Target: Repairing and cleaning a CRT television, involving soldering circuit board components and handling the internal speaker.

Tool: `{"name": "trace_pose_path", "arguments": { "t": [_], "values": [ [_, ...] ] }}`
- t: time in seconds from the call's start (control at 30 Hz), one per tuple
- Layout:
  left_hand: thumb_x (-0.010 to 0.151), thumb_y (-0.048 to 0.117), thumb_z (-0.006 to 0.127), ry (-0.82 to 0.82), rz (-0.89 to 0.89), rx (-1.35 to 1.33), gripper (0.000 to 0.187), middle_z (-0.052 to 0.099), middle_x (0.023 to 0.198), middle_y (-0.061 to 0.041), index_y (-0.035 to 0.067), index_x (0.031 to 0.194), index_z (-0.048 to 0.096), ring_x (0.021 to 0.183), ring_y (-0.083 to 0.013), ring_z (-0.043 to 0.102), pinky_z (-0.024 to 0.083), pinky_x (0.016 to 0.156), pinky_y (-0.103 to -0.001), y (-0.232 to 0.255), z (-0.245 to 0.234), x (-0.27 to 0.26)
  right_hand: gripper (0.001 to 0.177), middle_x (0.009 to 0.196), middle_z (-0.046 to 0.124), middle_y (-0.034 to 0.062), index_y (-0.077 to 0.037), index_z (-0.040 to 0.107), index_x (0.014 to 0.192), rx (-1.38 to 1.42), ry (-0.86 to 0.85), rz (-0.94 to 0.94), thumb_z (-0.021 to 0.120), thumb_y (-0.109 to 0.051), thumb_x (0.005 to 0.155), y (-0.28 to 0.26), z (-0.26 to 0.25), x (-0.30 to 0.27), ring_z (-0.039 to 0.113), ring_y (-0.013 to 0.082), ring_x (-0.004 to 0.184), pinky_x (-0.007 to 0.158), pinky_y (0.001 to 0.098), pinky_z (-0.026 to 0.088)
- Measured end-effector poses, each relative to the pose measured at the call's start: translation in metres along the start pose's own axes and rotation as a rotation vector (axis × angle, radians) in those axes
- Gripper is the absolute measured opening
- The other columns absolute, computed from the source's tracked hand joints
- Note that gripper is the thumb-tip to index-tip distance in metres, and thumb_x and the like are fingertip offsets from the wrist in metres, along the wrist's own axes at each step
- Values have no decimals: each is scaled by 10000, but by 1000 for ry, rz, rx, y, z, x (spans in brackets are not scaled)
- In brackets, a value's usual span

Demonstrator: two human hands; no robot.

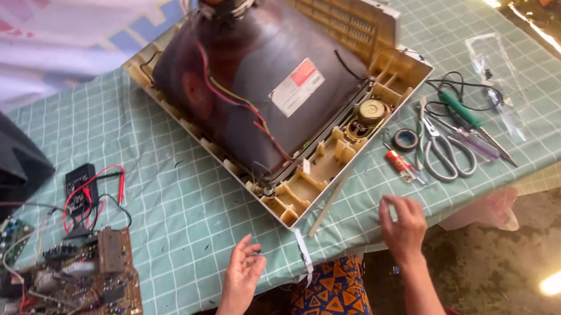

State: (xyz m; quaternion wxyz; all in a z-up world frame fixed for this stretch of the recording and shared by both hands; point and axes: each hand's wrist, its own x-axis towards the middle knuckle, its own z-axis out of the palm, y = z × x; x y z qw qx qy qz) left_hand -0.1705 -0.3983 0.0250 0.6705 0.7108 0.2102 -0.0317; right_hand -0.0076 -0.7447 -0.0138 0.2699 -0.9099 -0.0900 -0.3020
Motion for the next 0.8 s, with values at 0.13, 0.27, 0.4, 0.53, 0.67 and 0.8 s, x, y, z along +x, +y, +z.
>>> {"name": "trace_pose_path", "arguments": {
  "t": [0.13,0.27,0.4,0.53,0.67,0.8],
  "values": [
    [887,356,663,-52,10,222,703,661,1334,-106,168,1519,419,1071,-203,707,652,869,-351,22,31,14,293,1163,708,155,-112,721,1185,-154,-49,-36,751,-265,937,47,23,40,652,309,1042,920,450,521],
    [930,368,660,-76,244,549,409,706,1149,-37,145,1272,637,936,-170,709,640,764,-328,-1,51,25,456,1277,619,108,-199,661,1295,-331,-75,-62,748,-348,873,68,42,76,586,334,1118,868,469,468],
    [927,380,660,-63,180,551,473,756,1137,-18,180,1353,619,777,-117,722,626,654,-291,-13,53,26,627,1359,543,132,-199,598,1370,-429,-123,-64,741,-503,840,83,57,96,539,347,1208,918,476,471],
    [939,374,653,-99,103,566,514,762,1110,-13,193,1412,570,780,-91,709,630,661,-263,-25,49,28,610,1343,511,151,-188,603,1318,-482,-269,-2,637,-612,880,93,57,110,510,350,1210,904,469,451],
    [931,363,661,-50,156,517,433,784,1022,33,174,1320,659,720,-90,682,580,612,-274,-36,46,30,387,1217,603,121,-199,655,1150,-552,-121,-52,712,-472,882,112,56,121,602,337,1066,821,457,465],
    [925,346,664,7,249,510,373,788,991,48,190,1260,707,682,-93,674,573,583,-283,-45,47,31,364,1261,681,187,-172,686,1150,-540,-165,21,535,-495,1076,127,53,136,648,392,1075,819,496,479]
  ]
}}
